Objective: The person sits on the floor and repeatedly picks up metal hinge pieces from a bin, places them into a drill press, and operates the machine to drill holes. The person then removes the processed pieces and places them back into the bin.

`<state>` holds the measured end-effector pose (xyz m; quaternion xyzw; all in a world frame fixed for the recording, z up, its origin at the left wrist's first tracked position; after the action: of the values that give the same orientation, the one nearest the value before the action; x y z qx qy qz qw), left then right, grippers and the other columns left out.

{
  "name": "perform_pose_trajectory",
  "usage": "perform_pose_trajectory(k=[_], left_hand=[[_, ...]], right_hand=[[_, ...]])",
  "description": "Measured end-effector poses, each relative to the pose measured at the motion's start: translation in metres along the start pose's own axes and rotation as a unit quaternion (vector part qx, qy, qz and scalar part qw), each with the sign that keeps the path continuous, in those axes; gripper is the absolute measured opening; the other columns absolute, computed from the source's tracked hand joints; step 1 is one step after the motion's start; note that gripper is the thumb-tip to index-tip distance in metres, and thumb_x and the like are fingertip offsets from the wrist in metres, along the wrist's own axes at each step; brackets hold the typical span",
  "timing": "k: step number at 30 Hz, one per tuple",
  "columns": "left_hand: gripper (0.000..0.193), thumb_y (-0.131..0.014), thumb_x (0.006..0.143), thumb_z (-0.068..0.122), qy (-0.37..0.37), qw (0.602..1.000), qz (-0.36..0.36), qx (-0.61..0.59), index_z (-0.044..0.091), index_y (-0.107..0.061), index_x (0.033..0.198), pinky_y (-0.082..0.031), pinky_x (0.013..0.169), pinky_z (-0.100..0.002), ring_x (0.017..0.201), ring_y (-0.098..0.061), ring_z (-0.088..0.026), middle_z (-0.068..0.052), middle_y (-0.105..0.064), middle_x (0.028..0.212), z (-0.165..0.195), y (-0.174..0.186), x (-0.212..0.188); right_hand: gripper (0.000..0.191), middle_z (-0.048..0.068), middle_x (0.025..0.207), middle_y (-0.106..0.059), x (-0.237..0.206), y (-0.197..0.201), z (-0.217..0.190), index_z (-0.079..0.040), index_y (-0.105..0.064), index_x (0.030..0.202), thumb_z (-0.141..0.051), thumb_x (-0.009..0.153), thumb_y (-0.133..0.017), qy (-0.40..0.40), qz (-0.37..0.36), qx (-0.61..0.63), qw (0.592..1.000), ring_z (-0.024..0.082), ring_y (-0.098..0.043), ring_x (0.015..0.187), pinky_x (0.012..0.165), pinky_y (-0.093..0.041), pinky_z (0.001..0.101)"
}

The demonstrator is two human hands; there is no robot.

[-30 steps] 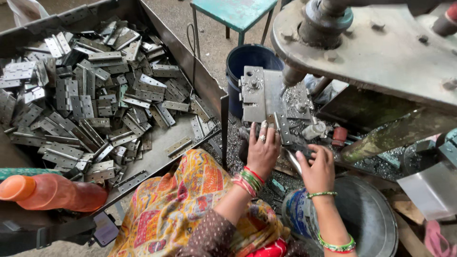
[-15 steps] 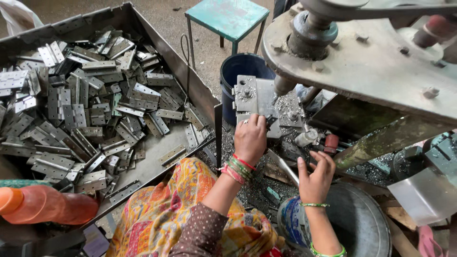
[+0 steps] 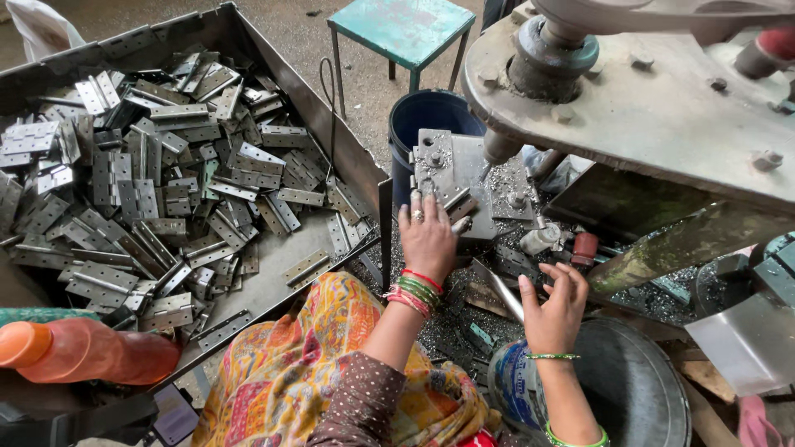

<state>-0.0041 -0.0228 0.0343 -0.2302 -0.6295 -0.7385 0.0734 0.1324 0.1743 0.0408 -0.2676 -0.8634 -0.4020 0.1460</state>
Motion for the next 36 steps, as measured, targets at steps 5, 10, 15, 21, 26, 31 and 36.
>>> perform_pose_trajectory(k=[5, 10, 15, 21, 26, 31, 36], left_hand=[[0.057, -0.047, 0.098, 0.042, -0.08, 0.994, -0.061, -0.03, -0.003, -0.065, 0.127, -0.023, 0.119, -0.057, 0.142, -0.043, -0.032, -0.019, -0.05, 0.148, 0.027, -0.01, -0.014], [0.039, -0.051, 0.098, 0.024, -0.071, 0.994, -0.051, -0.061, 0.003, -0.067, 0.127, -0.022, 0.123, -0.059, 0.14, -0.048, -0.032, -0.015, -0.058, 0.141, 0.043, -0.02, -0.003], [0.043, -0.054, 0.097, 0.032, -0.044, 0.994, -0.051, -0.081, 0.001, -0.068, 0.124, -0.019, 0.122, -0.06, 0.134, -0.051, -0.029, -0.013, -0.06, 0.133, 0.039, -0.027, 0.017], [0.037, -0.054, 0.097, 0.028, -0.044, 0.993, -0.044, -0.099, 0.002, -0.071, 0.118, -0.02, 0.123, -0.06, 0.133, -0.052, -0.029, -0.012, -0.061, 0.131, 0.038, -0.023, 0.017], [0.033, -0.052, 0.1, 0.025, -0.04, 0.99, -0.08, -0.105, 0.003, -0.074, 0.112, -0.02, 0.125, -0.059, 0.136, -0.051, -0.031, -0.012, -0.063, 0.126, 0.038, -0.024, 0.012], [0.031, -0.054, 0.09, 0.02, -0.054, 0.996, 0.006, -0.065, 0.005, -0.075, 0.106, -0.02, 0.12, -0.06, 0.134, -0.052, -0.03, -0.012, -0.063, 0.127, 0.038, -0.011, 0.019], [0.028, -0.052, 0.096, 0.016, -0.036, 0.992, -0.082, -0.093, 0.006, -0.076, 0.105, -0.017, 0.125, -0.061, 0.134, -0.052, -0.029, -0.011, -0.063, 0.126, 0.038, -0.022, 0.038]], right_hand=[[0.035, 0.014, 0.138, -0.047, 0.001, -0.001, -0.002, -0.003, -0.065, 0.118, -0.023, 0.093, -0.078, 0.018, -0.006, -0.029, 0.999, 0.026, -0.059, 0.117, 0.095, -0.055, 0.0356], [0.035, 0.013, 0.135, -0.05, 0.003, -0.003, -0.003, -0.004, -0.067, 0.115, -0.026, 0.091, -0.079, 0.007, -0.022, -0.031, 0.999, 0.025, -0.06, 0.114, 0.093, -0.056, 0.0343], [0.04, 0.013, 0.129, -0.054, 0.003, -0.013, 0.007, -0.007, -0.068, 0.116, -0.031, 0.086, -0.08, 0.022, -0.059, -0.063, 0.996, 0.028, -0.061, 0.114, 0.09, -0.058, 0.0345], [0.079, 0.029, 0.131, -0.055, -0.058, -0.065, 0.055, 0.0, -0.058, 0.123, -0.049, 0.068, -0.086, 0.047, -0.232, -0.263, 0.935, 0.042, -0.062, 0.109, 0.078, -0.058, 0.0467], [0.057, 0.021, 0.094, -0.074, -0.098, -0.097, 0.113, -0.005, -0.054, 0.122, -0.049, 0.09, -0.068, -0.116, -0.388, -0.242, 0.882, 0.04, -0.073, 0.088, 0.079, -0.059, 0.05], [0.065, 0.022, 0.091, -0.074, -0.053, -0.093, 0.11, -0.003, -0.056, 0.115, -0.058, 0.084, -0.072, -0.11, -0.476, -0.277, 0.827, 0.038, -0.075, 0.084, 0.077, -0.06, 0.0472], [0.059, 0.02, 0.088, -0.074, -0.029, -0.086, 0.092, -0.004, -0.064, 0.108, -0.059, 0.088, -0.069, -0.066, -0.445, -0.294, 0.843, 0.037, -0.074, 0.081, 0.076, -0.059, 0.0476]])
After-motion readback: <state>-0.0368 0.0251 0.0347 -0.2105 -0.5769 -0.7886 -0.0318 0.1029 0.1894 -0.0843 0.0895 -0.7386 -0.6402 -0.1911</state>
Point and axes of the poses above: each hand's wrist, its own x-axis towards the middle knuckle, its own y-axis out of the back of the hand, z = x × y, the point moved 7 cm from there along x, towards the middle knuckle
